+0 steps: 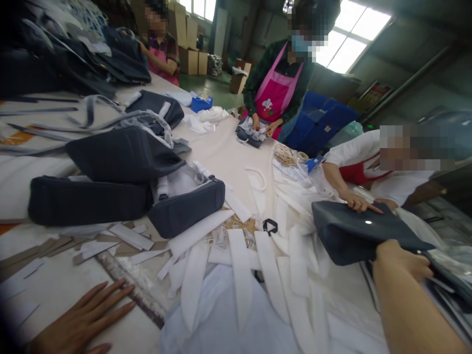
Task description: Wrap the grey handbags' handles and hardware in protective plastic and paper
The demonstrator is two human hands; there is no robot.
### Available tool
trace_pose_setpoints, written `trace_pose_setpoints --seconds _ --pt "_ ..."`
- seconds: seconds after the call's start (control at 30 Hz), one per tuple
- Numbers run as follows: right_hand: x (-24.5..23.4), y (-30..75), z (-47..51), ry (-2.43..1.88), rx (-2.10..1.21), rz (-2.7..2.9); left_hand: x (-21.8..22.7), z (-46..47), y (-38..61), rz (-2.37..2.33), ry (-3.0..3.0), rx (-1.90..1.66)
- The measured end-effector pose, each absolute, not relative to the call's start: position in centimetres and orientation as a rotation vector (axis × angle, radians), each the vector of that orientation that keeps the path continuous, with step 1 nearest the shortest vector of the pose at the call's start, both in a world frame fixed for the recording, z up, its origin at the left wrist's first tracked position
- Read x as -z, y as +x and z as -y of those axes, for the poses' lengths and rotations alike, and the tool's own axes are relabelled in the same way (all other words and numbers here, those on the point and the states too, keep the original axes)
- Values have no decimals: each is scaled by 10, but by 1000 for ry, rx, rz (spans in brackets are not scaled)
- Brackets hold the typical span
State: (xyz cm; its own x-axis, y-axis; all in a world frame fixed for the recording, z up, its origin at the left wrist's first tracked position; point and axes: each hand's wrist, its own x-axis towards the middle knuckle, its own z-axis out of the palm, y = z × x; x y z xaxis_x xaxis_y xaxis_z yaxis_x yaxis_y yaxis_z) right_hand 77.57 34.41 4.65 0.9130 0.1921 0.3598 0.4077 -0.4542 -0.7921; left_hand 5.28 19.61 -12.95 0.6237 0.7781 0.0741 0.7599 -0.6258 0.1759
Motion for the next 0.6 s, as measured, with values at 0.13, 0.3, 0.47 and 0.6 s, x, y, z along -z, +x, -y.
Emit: trace_pose_setpoints --seconds 0.13,0.3,0.47,0.6 --pt "-41 654 -389 -2122 391 809 132 -196 53 -1283 2718 -261" --pt "-23 463 -487 -1949 -291 1717 134 -196 52 -1302 2690 -291" --pt "-2 372 -542 -2200 -431 1967 128 -193 51 -1237 2638 -243" --pt "16 355 -556 -2266 -642 2065 121 -192 55 -1311 2528 -178"
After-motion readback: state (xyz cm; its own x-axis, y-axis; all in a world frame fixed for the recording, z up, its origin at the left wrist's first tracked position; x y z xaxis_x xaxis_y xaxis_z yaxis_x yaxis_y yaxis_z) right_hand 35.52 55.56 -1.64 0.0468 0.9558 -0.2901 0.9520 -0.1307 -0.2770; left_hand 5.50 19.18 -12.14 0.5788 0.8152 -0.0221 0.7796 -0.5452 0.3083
